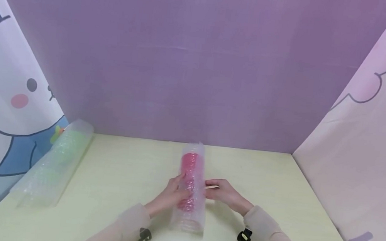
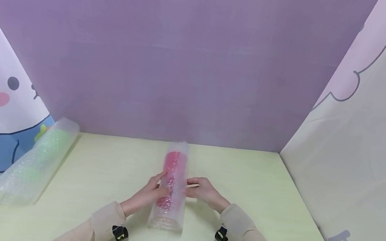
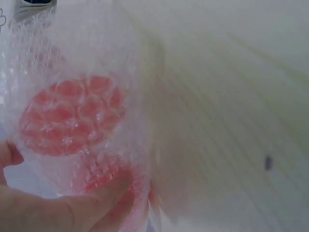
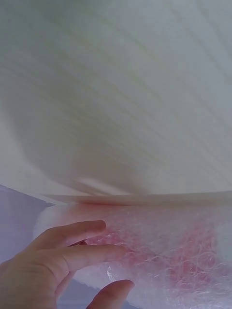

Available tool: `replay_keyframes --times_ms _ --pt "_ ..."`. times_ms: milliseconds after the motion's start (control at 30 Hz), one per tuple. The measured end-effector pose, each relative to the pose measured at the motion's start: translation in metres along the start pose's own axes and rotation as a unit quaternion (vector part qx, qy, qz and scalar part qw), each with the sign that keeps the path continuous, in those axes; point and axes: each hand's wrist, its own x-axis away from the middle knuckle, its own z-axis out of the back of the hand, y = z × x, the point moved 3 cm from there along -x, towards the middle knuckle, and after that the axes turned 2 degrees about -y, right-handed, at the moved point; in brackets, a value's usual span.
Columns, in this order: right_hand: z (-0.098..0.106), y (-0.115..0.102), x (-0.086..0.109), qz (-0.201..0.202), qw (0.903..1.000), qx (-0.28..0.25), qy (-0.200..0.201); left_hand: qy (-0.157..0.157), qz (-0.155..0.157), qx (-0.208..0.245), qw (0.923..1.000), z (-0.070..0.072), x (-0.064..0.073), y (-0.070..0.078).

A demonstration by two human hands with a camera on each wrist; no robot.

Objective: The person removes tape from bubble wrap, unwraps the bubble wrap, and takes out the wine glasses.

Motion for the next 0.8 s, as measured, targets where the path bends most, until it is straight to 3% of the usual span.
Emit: replay_keyframes --times_ms 167,367,467,600,700,800 --pt "0.001 0.000 0.000 0.003 0.9999 -0.008 -0.008 0.005 0.006 -0.013 0.9999 0.002 0.000 0.001" --pt "-0.001 -0.001 0.000 0.007 0.9998 -0.013 -0.011 0.009 -0.004 -0.059 0.9982 0.014 -0.006 0.001" --pt "-0.001 0.000 0.001 0.000 0.9999 -0.007 -0.008 -0.001 -0.041 -0.093 0.9948 0.020 -0.015 0.000" --pt "0.001 0.000 0.003 -0.009 0.9999 0.006 0.001 -0.022 -0.109 -0.144 0.9833 0.022 -0.029 -0.001" --pt "0.004 0.000 0.004 -0.007 0.9999 0.012 0.008 -0.040 -0.128 -0.175 0.9755 0.022 -0.038 0.000" --pt "0.006 0.000 0.003 -0.002 0.9999 0.013 0.006 -0.052 -0.116 -0.193 0.9730 0.021 -0.042 0.001"
